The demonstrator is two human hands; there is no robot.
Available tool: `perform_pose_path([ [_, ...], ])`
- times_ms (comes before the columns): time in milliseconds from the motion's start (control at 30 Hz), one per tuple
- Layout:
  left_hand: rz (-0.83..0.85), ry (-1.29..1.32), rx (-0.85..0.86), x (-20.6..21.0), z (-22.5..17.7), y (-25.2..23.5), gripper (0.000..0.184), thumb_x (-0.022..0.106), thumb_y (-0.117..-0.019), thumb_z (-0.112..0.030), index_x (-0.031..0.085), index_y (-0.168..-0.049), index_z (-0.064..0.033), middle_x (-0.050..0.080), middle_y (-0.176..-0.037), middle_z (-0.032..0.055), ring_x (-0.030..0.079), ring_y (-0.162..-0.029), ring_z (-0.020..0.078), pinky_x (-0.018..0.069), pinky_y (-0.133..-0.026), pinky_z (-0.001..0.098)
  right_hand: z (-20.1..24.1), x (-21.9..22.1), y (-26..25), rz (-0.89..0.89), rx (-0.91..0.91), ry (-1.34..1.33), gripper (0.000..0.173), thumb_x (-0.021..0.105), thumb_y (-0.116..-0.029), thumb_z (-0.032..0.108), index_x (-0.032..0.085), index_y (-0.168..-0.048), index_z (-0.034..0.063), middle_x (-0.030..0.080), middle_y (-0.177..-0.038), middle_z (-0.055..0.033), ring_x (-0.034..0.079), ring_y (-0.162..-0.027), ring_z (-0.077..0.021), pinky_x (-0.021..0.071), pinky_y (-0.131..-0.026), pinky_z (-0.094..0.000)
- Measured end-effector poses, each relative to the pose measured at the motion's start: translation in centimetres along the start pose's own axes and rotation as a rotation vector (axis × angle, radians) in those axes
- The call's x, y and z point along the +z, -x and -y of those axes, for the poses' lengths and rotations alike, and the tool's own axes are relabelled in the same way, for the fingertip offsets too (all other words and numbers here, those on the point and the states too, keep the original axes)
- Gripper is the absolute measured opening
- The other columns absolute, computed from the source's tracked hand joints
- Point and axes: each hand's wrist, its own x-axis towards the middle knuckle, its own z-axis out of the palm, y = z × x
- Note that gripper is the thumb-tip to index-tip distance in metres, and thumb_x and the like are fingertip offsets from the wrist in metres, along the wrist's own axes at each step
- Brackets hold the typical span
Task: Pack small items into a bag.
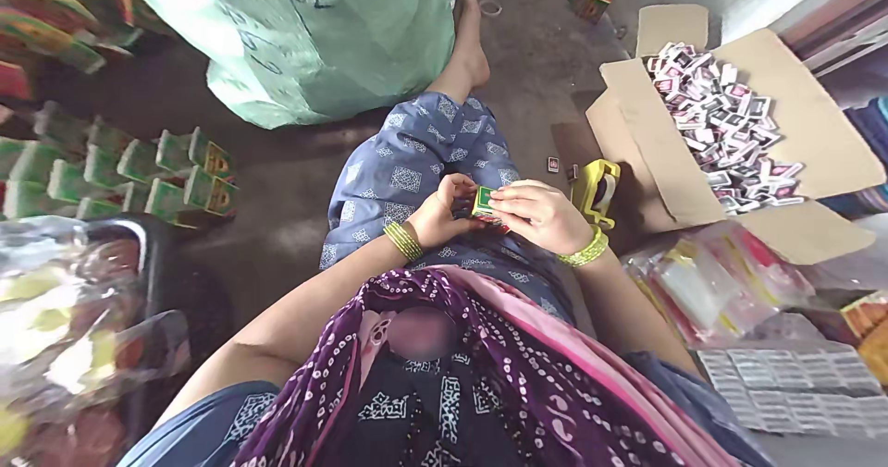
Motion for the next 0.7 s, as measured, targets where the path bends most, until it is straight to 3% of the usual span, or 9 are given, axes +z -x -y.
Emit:
perform_pose_path([
  [133,0.004,-0.018,-0.027,0.0,0.3,0.1,0.073,0.086,-0.0797,-0.008,0.041,-0.136,0.0025,0.066,-0.125,0.0153,0.069,-0.113,0.0194,0.0586,-0.099,0.0388,0.4,0.0,0.1,0.101,-0.049,0.087,0.028,0.055,-0.0964,0.012,0.078,-0.112,0.0082,0.071,-0.123,-0.0119,0.065,-0.12,-0.0245,0.0512,-0.107,-0.0402],
  [300,0.006,-0.053,-0.054,-0.1,0.3,0.3,0.07,0.085,-0.0812,-0.009,0.043,-0.136,0.0014,0.067,-0.121,0.0138,0.07,-0.109,0.0177,0.0593,-0.096,0.0383,0.5,1.0,1.0,0.116,-0.061,0.178,0.031,0.055,-0.0975,0.014,0.077,-0.119,0.0119,0.068,-0.124,-0.0155,0.061,-0.124,-0.0298,0.0509,-0.106,-0.0441],
  [367,0.008,-0.069,-0.042,0.0,0.3,0.4,0.067,0.084,-0.0826,-0.01,0.045,-0.136,0.0017,0.068,-0.122,0.0137,0.07,-0.11,0.0178,0.0589,-0.097,0.0388,0.5,1.5,1.6,0.084,-0.007,0.148,0.029,0.056,-0.0997,0.013,0.076,-0.121,0.013,0.067,-0.124,-0.0154,0.059,-0.125,-0.0291,0.049,-0.109,-0.0438],
  [500,-0.011,-0.06,-0.072,-0.2,0.1,0.0,0.055,0.08,-0.0889,-0.012,0.052,-0.134,0.0007,0.066,-0.127,0.0133,0.07,-0.111,0.0184,0.0593,-0.098,0.0385,-0.2,3.8,3.9,-0.12,0.125,0.178,0.029,0.057,-0.1043,0.012,0.069,-0.129,0.0045,0.068,-0.133,-0.0127,0.059,-0.133,-0.0265,0.0491,-0.113,-0.0417],
  [600,0.011,-0.123,-0.068,-0.1,0.1,0.1,0.045,0.076,-0.0932,-0.016,0.058,-0.132,-0.0006,0.063,-0.132,0.0135,0.068,-0.114,0.0173,0.0591,-0.097,0.0362,0.1,4.5,4.8,-0.171,0.209,0.186,0.032,0.055,-0.1062,0.016,0.065,-0.134,0.0029,0.067,-0.136,-0.0116,0.059,-0.134,-0.0262,0.0496,-0.112,-0.0428],
  [700,0.006,-0.156,0.006,-0.1,0.2,0.0,0.041,0.073,-0.0948,-0.016,0.061,-0.131,0.0002,0.063,-0.134,0.0142,0.064,-0.12,0.0176,0.0561,-0.102,0.0358,0.1,3.3,5.0,-0.182,0.326,-0.008,0.044,0.058,-0.1044,0.017,0.053,-0.145,0.0002,0.063,-0.141,-0.0137,0.06,-0.131,-0.0229,0.0519,-0.109,-0.0423],
])
